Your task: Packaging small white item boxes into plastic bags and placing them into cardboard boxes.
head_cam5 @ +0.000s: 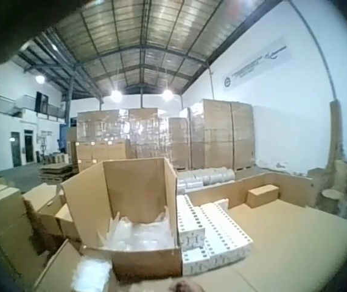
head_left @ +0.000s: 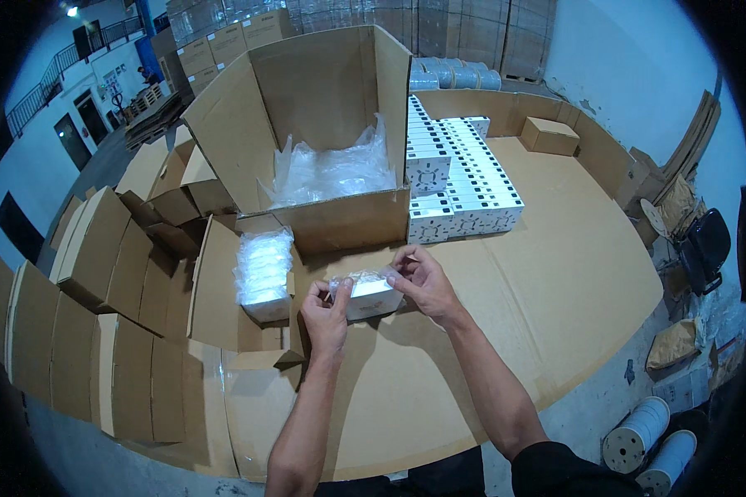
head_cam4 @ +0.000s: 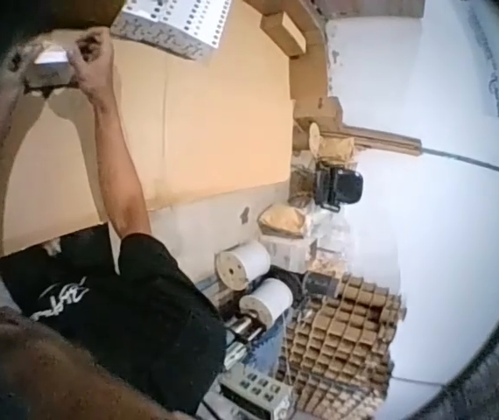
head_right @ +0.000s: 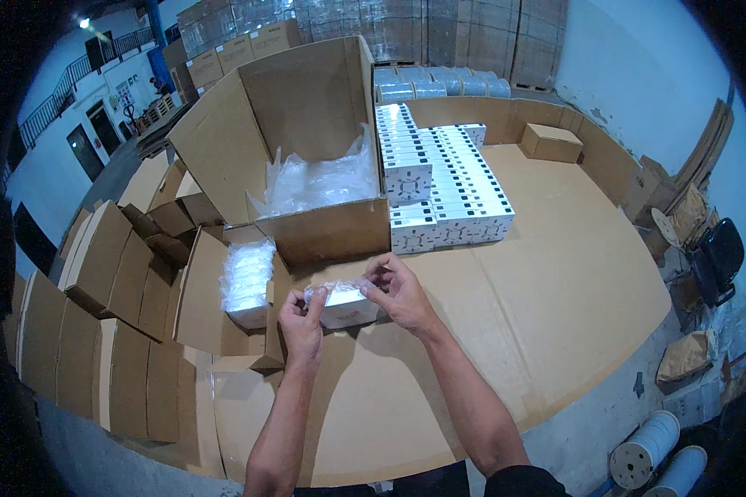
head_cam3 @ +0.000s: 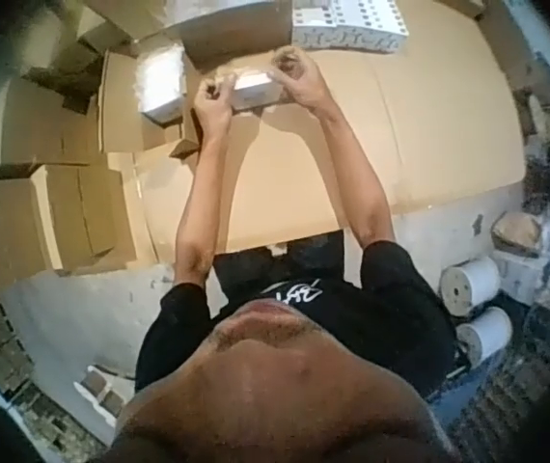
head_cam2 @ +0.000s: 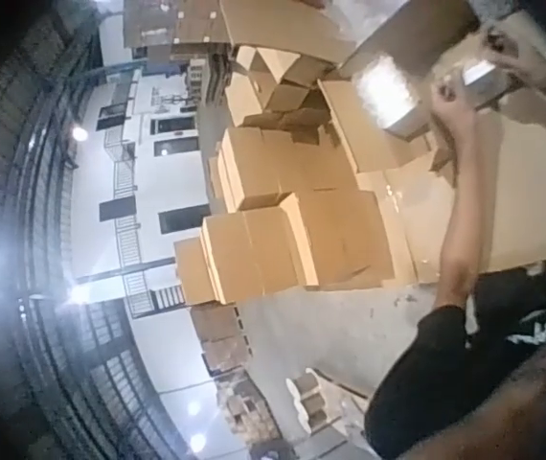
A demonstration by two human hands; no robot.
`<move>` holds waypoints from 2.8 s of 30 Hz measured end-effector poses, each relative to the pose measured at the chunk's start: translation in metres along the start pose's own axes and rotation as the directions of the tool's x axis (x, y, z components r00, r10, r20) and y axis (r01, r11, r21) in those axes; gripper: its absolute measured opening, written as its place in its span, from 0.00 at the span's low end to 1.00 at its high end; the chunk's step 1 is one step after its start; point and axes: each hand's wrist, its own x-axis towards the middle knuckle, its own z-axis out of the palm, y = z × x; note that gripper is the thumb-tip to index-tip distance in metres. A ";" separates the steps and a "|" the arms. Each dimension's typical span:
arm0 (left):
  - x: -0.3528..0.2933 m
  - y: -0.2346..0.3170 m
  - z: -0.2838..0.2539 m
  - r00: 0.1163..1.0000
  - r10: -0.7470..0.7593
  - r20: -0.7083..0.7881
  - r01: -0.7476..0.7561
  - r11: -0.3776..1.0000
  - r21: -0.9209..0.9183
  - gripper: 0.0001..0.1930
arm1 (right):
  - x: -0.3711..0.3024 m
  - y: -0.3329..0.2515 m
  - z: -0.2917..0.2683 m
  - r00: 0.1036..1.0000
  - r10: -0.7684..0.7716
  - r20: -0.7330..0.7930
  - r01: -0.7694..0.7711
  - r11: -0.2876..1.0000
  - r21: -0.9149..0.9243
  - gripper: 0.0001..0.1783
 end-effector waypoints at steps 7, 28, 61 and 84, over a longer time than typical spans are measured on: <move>-0.002 0.007 0.002 0.997 -0.077 0.015 0.077 0.997 -0.003 0.13 | -0.001 -0.018 -0.016 0.977 -0.036 0.211 0.042 0.999 -0.028 0.13; -0.008 0.028 0.001 0.654 0.606 0.453 -0.748 0.428 0.507 0.07 | -0.006 -0.031 -0.004 0.970 0.240 0.034 -0.223 0.938 -0.264 0.14; -0.030 0.003 -0.013 0.942 -0.070 0.328 -0.070 0.915 0.397 0.26 | -0.010 -0.052 0.001 0.904 -0.144 0.402 0.423 0.431 -0.797 0.13; -0.174 0.056 -0.090 0.807 0.096 0.582 -0.568 0.396 0.722 0.29 | 0.024 -0.009 0.118 0.979 -0.155 0.132 0.155 0.988 0.010 0.12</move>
